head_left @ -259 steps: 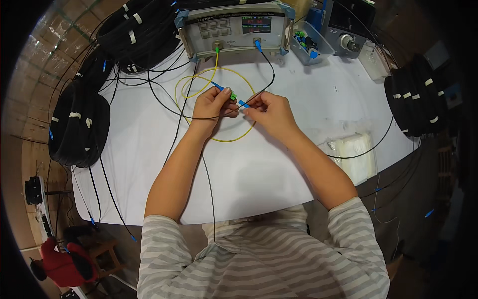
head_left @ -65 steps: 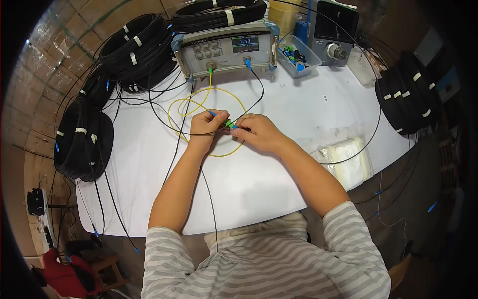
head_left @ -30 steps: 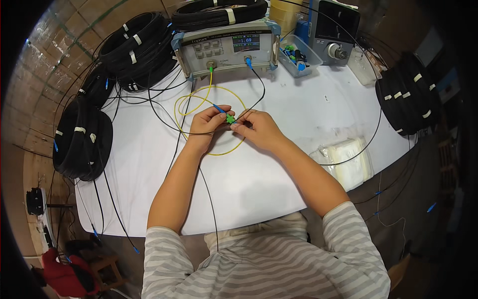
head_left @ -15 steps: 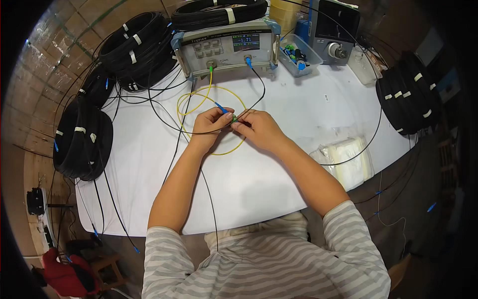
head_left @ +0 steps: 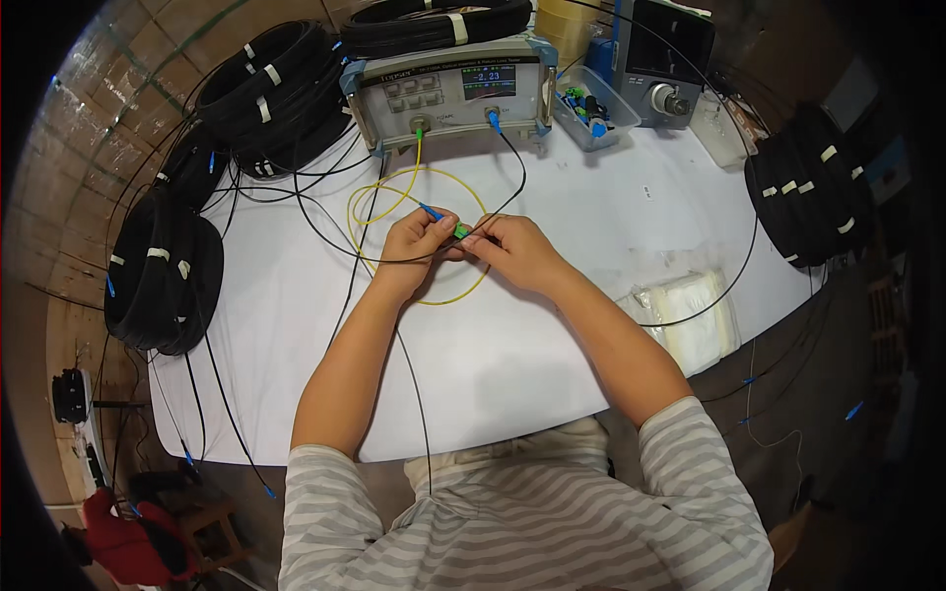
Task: Testing fiber optic cables using a light source and a measuring device at a factory workbench.
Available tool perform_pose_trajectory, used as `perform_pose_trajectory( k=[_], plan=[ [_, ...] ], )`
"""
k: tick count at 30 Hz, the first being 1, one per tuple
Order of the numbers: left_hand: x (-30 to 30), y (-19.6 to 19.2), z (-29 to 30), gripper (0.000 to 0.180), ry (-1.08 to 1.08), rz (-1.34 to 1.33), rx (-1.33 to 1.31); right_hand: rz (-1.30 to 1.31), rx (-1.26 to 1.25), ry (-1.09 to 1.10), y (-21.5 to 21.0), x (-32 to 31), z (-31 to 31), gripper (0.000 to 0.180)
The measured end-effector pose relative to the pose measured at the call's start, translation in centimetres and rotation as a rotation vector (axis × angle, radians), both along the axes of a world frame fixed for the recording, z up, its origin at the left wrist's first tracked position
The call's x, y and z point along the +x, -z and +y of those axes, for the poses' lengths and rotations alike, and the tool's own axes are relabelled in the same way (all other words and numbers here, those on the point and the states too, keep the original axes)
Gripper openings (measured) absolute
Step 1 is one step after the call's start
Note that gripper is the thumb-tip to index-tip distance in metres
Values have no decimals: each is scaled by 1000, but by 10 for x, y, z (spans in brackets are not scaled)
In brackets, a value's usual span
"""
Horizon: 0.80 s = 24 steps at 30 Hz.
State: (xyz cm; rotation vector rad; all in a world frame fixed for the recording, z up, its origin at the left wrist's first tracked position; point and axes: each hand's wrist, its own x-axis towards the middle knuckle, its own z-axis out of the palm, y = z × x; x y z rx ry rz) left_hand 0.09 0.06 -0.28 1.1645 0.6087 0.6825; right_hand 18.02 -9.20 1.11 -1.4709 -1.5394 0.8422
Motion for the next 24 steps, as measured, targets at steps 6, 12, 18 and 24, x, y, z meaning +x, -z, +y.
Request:
perform_pose_trajectory(
  k=[6, 12, 18, 24],
  plan=[
    [-1, -2, 0, 26, -31, -49, -91, -48, 86, -17, 6, 2, 0, 27],
    [0, 0, -1, 27, -55, -46, -45, -42, 93, -31, 9, 2, 1, 26],
    [0, -2, -2, 27, -30, -1, -2, 2, 86, -12, 10, 1, 0, 23],
    [0, -4, -2, 26, -13, 26, 25, 96, 19, -12, 5, -1, -1, 21]
  ],
)
